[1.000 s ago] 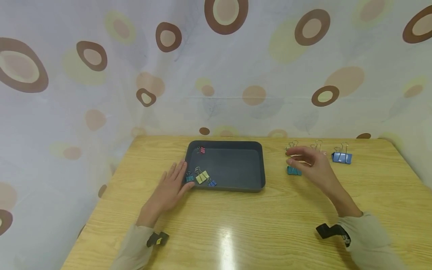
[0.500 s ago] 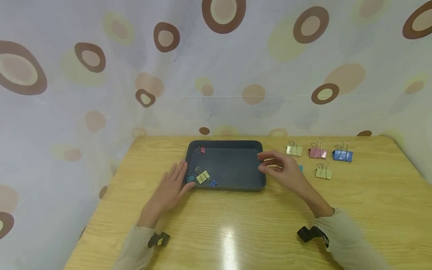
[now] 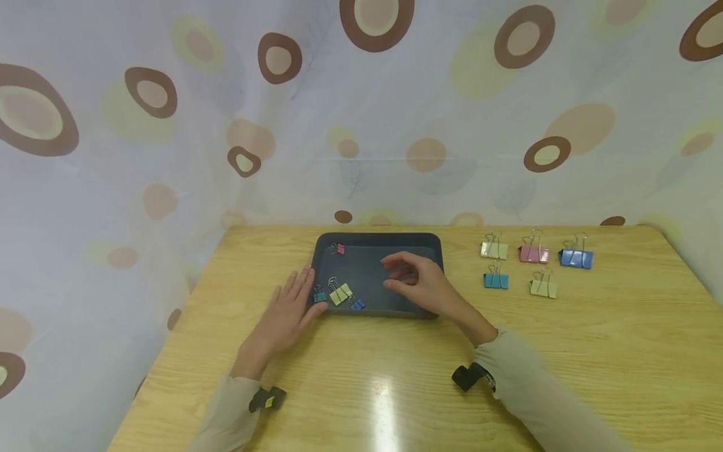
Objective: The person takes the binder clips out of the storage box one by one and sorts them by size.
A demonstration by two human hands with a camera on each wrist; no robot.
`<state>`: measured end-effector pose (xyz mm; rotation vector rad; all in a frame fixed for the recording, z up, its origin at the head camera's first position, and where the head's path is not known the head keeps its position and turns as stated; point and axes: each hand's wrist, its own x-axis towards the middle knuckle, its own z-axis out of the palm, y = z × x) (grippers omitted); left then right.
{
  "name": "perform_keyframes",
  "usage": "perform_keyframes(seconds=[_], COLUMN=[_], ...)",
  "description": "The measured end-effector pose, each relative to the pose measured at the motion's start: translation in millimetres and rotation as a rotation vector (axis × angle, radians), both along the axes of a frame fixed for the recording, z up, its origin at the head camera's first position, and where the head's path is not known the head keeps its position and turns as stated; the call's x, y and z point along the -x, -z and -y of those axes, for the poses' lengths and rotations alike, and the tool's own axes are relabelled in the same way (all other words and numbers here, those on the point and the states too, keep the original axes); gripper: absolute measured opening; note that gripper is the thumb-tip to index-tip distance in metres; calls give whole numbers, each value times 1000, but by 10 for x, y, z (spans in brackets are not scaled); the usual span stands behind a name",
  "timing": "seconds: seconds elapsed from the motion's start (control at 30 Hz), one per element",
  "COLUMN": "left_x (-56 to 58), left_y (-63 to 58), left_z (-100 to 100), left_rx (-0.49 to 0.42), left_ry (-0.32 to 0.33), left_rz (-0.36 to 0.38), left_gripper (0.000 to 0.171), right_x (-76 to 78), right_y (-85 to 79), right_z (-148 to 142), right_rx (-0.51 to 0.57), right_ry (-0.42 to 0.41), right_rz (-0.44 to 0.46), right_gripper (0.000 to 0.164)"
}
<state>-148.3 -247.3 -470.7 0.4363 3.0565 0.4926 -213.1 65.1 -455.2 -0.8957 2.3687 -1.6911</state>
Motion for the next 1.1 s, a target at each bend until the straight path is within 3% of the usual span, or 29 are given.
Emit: perform_keyframes(seconds=[0.47,1.1], left_x=[20,16], left_y=[-17,-28], left_z=[11,9], left_rx=[12,14], left_ry=[-1,7], left_rz=[6,34], left_gripper=[78,78], right_x=[171,256], right_y=[150,268], right_z=[596,953], right_rx=[-97,-284], right_ry=[-23,-46], right_rz=[50,-28], right_gripper=[37,25])
